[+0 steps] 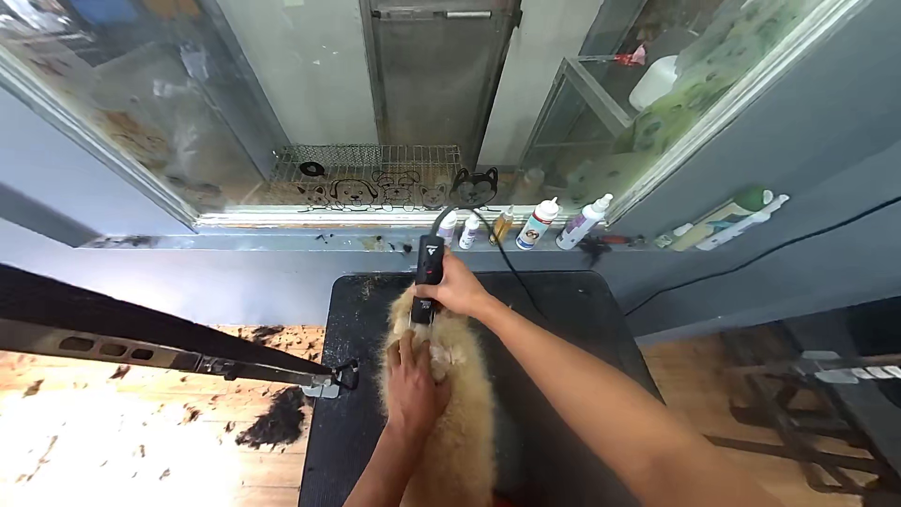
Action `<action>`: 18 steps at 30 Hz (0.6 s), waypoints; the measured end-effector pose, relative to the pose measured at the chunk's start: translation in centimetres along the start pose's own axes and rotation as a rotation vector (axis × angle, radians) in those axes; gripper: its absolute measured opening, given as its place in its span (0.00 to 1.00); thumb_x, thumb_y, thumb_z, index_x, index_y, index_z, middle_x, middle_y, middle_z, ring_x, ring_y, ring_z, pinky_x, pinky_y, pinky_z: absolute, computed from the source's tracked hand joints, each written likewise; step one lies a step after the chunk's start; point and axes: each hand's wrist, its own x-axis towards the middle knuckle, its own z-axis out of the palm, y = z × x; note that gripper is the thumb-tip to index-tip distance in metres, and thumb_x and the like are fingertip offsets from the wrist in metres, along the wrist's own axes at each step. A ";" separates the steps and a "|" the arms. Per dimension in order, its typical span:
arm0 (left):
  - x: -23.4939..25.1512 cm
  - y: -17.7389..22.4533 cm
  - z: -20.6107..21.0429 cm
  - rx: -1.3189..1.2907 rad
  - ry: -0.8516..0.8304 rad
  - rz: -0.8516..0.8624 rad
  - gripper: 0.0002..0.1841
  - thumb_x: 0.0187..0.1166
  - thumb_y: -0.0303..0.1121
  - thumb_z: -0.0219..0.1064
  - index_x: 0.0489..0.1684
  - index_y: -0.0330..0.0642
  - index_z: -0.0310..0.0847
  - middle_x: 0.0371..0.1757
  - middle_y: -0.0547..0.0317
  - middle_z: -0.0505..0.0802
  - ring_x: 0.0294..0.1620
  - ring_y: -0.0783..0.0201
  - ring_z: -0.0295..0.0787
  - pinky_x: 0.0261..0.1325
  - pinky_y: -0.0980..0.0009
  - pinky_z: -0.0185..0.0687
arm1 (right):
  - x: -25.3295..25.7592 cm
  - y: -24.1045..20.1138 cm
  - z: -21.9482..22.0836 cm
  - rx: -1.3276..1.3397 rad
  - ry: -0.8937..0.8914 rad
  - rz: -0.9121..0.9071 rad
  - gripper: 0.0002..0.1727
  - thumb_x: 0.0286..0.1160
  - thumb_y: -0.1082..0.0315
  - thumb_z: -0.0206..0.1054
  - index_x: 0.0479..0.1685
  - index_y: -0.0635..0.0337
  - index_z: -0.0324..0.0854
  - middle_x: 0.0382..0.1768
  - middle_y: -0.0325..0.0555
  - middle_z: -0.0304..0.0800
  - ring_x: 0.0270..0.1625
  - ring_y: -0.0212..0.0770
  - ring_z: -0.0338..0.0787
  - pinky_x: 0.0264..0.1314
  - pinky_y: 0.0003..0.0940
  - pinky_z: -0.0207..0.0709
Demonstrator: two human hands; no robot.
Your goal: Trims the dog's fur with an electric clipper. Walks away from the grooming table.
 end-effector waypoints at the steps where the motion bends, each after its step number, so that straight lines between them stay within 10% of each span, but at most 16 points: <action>1: 0.2 -0.1 -0.1 0.023 -0.015 0.011 0.31 0.54 0.49 0.81 0.58 0.42 0.91 0.82 0.40 0.77 0.81 0.33 0.69 0.76 0.38 0.71 | 0.0 -0.1 -0.3 0.035 0.077 -0.008 0.50 0.54 0.53 0.88 0.78 0.59 0.65 0.52 0.49 0.91 0.54 0.43 0.93 0.61 0.50 0.88; 5: 0.9 -0.9 -0.1 0.028 -0.159 0.059 0.29 0.64 0.52 0.75 0.62 0.44 0.88 0.79 0.49 0.82 0.83 0.46 0.72 0.80 0.49 0.72 | 0.3 0.0 -0.9 -0.033 0.103 0.006 0.50 0.54 0.54 0.88 0.78 0.58 0.62 0.50 0.49 0.91 0.53 0.43 0.94 0.58 0.50 0.90; 11: -0.6 -1.1 1.4 -0.051 0.186 0.280 0.21 0.49 0.36 0.79 0.44 0.39 0.93 0.51 0.49 0.94 0.55 0.50 0.92 0.55 0.56 0.91 | 0.0 0.6 -0.2 -0.087 -0.182 0.151 0.47 0.52 0.52 0.88 0.74 0.58 0.67 0.49 0.49 0.91 0.49 0.45 0.94 0.55 0.52 0.89; 18: -2.1 -1.4 1.9 -0.125 0.250 0.356 0.22 0.46 0.32 0.76 0.45 0.36 0.93 0.48 0.48 0.94 0.50 0.51 0.93 0.50 0.58 0.92 | -0.4 -0.1 -0.2 -0.174 -0.067 0.125 0.47 0.52 0.49 0.87 0.73 0.58 0.66 0.47 0.49 0.91 0.50 0.46 0.94 0.55 0.55 0.88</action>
